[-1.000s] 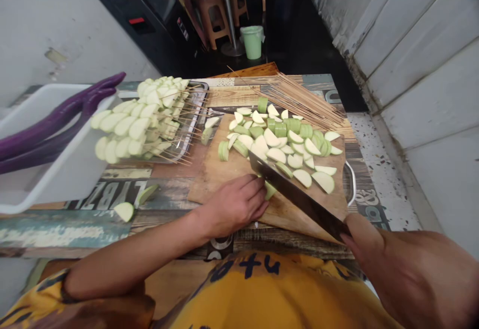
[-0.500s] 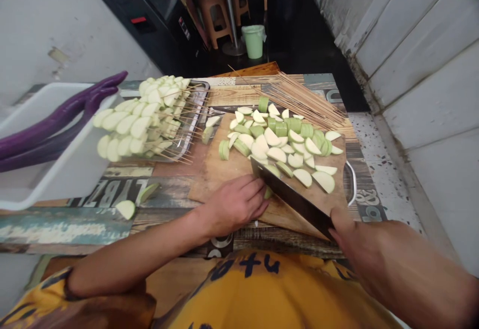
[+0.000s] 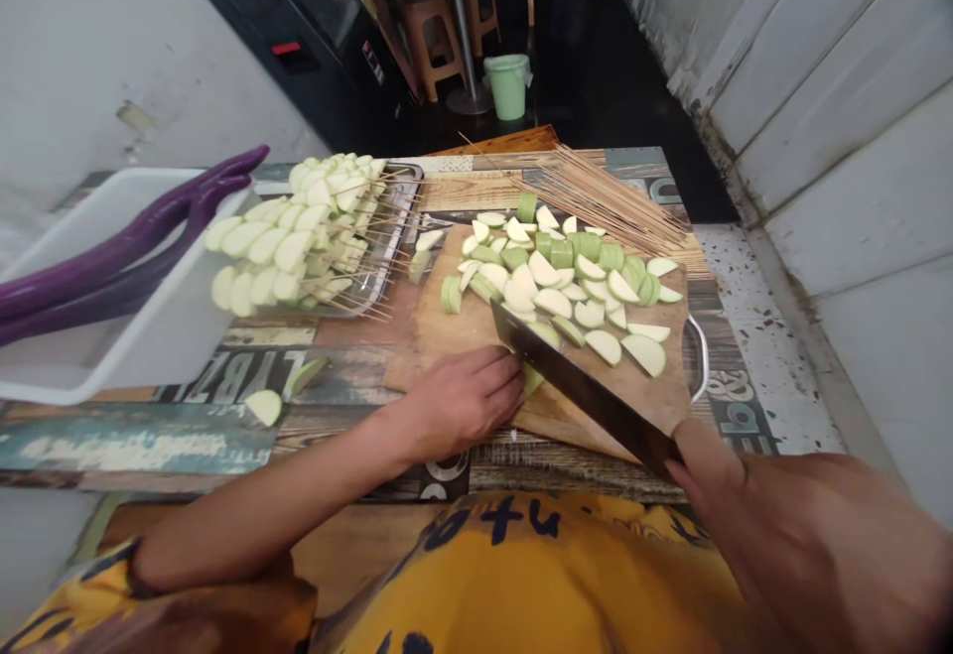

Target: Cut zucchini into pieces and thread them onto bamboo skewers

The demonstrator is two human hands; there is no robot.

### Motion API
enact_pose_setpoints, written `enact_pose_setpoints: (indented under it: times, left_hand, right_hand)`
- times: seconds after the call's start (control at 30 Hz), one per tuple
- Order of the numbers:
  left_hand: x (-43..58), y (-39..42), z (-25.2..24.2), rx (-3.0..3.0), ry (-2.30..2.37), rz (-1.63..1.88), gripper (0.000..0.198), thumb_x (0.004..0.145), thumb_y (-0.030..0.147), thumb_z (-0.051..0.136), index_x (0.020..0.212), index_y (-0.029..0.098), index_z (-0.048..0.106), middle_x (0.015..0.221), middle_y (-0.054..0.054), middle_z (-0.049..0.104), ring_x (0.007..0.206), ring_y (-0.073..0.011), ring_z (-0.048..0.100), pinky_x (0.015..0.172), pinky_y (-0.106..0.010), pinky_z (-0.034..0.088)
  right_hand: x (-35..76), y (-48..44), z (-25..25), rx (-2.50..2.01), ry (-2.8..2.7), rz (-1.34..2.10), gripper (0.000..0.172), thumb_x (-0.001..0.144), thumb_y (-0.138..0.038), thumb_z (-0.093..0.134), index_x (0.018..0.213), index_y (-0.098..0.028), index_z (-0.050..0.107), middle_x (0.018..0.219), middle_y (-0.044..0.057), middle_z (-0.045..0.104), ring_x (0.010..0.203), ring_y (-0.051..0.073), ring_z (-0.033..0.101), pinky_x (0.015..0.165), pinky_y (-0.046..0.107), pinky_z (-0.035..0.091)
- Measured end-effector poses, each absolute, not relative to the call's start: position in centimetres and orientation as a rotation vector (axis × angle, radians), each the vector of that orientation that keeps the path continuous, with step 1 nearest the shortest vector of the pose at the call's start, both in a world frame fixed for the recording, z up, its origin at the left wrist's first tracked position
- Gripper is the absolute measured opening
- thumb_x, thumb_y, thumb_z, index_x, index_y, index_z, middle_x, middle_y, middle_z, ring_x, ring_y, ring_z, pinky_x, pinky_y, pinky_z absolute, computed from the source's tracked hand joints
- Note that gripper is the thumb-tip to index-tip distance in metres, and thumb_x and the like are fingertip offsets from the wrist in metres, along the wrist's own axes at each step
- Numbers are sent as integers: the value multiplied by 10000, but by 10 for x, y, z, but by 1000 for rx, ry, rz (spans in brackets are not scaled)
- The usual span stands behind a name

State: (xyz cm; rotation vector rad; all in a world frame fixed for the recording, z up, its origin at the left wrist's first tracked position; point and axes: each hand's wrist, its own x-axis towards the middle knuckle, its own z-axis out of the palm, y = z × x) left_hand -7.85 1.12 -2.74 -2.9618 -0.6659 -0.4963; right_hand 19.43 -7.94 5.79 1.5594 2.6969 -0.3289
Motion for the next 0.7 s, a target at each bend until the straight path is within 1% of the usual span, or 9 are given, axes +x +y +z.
enact_pose_setpoints:
  times: [0.1,0.13,0.23,0.33,0.4,0.47,0.53,0.63,0.7]
  left_hand:
    - [-79,11,-28,-2948,-644,-497,183,890,205,483,980,124,620,1016,-133,652,957,-195,605,834,-344,547]
    - [-79,11,-28,-2946,-633,-500,182,886,201,490,983,121,621,1019,-132,653,965,-199,603,833,-345,548]
    - [-78,12,-28,-2946,-604,-531,171,878,198,506,962,112,627,1007,-128,657,957,-200,603,826,-345,550]
    - [-79,12,-25,-2969,-621,-548,171,883,215,508,944,110,628,993,-121,656,920,-184,608,830,-332,545]
    - [-82,12,-21,-3012,-622,-508,191,894,220,492,976,107,622,1009,-120,654,930,-180,604,837,-318,540]
    - [-85,11,-18,-3038,-588,-459,217,904,211,471,1032,101,609,1045,-125,649,975,-192,594,843,-317,537]
    - [-89,10,-17,-3035,-542,-424,241,905,193,460,1078,93,595,1077,-133,643,1019,-212,580,850,-331,536]
    - [-91,9,-17,-3032,-513,-387,266,901,176,450,1112,85,585,1095,-140,639,1044,-234,565,860,-355,534]
    - [-91,10,-18,-3045,-497,-368,273,900,164,436,1113,83,587,1100,-142,637,1049,-243,561,862,-366,535]
  right_hand:
    - [191,-81,56,1517,2717,-178,437,570,-263,528,991,-151,504,455,-25,520,317,180,458,359,294,216]
    - [190,-80,56,1501,2715,-158,445,547,-267,532,974,-141,513,448,-19,520,314,185,458,359,295,215]
    - [183,-73,56,1434,2649,-197,364,536,-220,547,888,-129,549,420,-12,515,302,181,467,352,279,194]
    - [178,-65,55,1422,2547,-244,288,583,-68,522,863,-128,558,438,-10,547,324,171,514,364,266,177]
    - [179,-62,52,1455,2556,-229,259,603,-12,489,813,-156,534,427,-21,539,321,171,520,373,272,160]
    - [182,-64,51,1489,2624,-203,220,633,-37,477,799,-178,506,405,-34,512,298,173,492,375,285,153]
    - [187,-69,52,1496,2710,-222,202,661,-115,476,852,-179,496,411,-38,505,295,167,465,370,292,168]
    - [189,-78,56,1501,2794,-295,303,655,-199,477,956,-166,486,438,-44,511,312,153,445,361,289,192]
    - [187,-81,60,1531,2784,-325,288,641,-183,474,928,-186,489,430,-49,504,309,147,438,358,285,194]
